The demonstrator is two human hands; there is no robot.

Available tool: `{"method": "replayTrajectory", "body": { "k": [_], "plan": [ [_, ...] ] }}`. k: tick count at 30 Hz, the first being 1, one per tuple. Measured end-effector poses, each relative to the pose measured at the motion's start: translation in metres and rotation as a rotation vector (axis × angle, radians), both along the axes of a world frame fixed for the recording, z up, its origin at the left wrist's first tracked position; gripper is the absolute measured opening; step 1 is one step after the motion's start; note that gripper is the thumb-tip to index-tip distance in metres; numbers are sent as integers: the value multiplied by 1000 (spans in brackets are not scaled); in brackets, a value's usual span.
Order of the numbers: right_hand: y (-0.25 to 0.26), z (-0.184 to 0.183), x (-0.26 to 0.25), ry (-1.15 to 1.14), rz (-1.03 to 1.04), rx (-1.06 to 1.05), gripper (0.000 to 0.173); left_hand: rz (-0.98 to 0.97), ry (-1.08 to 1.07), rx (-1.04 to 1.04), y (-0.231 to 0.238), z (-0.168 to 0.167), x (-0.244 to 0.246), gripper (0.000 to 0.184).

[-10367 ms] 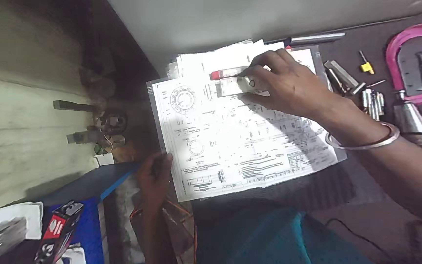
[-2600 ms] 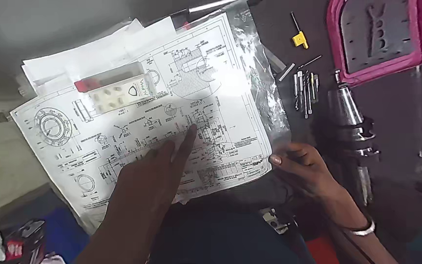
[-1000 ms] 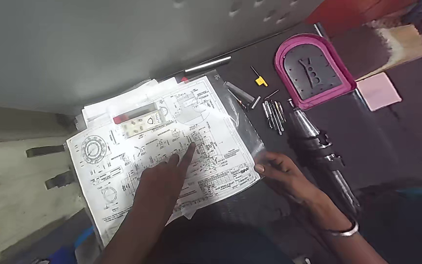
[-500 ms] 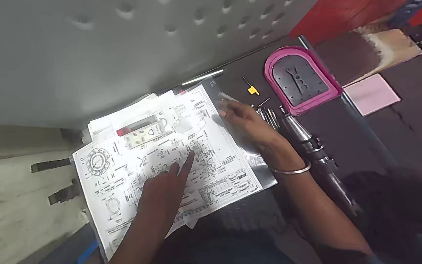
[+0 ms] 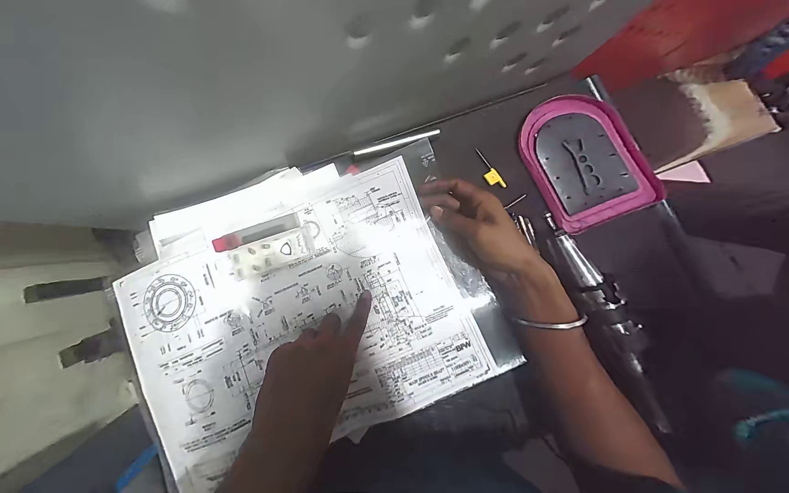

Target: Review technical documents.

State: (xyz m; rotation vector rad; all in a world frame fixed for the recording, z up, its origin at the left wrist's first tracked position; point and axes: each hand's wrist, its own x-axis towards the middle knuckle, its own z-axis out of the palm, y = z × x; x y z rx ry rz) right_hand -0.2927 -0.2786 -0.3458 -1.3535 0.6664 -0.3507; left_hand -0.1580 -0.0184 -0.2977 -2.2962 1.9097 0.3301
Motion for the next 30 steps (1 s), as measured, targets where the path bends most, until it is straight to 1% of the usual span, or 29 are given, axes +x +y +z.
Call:
{"method": "replayTrajectory", "body": {
  "k": [2,5,10,13,17,21,30],
  "plan": [
    [0,-1,0,-1,-3,-1,29,5,-3,-10,1,-1,0,83],
    [2,-1,0,-2,-12,21,30,8,-12,-23,1,-2,0,80],
    [1,-2,-1,15,-13,2,29,19,-16,11,0,0,-2,84],
    [1,-1,-1,16,-6,-7,29,17,-31,24,-1,1,-2,82],
    [1,0,-1,17,-8,-4,29,18,-37,35,-2,1,-3,84],
    [2,-1,-2,9,-1,-12,30,20,-20,47,-2,3,-3,90],
    [1,-1,-1,2,5,-7,31,23,-7,37,-1,2,-3,84]
  ]
}}
